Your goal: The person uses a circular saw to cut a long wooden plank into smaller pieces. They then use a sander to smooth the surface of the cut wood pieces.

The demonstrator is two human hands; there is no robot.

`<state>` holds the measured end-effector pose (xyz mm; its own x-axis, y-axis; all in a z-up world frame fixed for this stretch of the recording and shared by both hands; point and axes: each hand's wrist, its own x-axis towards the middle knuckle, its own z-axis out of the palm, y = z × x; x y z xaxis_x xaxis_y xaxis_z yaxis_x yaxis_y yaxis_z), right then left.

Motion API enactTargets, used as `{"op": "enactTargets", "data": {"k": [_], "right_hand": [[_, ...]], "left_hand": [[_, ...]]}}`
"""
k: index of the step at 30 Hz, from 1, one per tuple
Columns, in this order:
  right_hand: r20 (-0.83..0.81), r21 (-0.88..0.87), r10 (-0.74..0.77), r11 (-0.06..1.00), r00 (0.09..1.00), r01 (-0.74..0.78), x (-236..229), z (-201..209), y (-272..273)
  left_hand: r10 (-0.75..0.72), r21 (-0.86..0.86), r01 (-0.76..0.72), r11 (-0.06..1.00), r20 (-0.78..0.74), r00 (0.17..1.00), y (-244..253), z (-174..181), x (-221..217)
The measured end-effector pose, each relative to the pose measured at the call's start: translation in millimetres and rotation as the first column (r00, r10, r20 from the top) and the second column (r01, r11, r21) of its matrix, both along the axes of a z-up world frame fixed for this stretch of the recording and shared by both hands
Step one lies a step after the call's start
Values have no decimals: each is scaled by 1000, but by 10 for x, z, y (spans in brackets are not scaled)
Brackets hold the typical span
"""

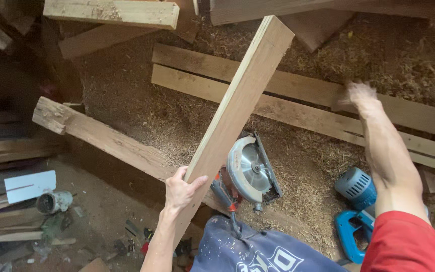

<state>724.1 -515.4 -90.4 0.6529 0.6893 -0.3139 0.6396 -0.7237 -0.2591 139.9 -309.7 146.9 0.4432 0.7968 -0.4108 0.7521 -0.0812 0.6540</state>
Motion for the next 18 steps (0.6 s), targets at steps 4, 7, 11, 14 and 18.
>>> {"op": "enactTargets", "data": {"k": [4, 7, 11, 14, 18], "right_hand": [[-39, -400, 48, 915, 998, -59, 81, 61, 168], [31, -361, 106, 928, 994, -88, -92, 97, 145], [244, -155, 179, 977, 953, -144, -638, 258, -160], [371, -12, 237, 968, 898, -250, -968, 577, -117], [395, 124, 259, 936, 881, -331, -1362, 1196, 325]], "left_hand": [[21, -7, -21, 1000, 3, 1000, 60, -132, -44], [48, -24, -47, 999, 43, 998, 123, -186, -65], [8, -52, -6, 999, 35, 999, 227, -252, -137], [-43, -46, 44, 998, 19, 999, 315, -272, -194], [-75, -83, 79, 993, 43, 996, 419, -277, -279]]}}
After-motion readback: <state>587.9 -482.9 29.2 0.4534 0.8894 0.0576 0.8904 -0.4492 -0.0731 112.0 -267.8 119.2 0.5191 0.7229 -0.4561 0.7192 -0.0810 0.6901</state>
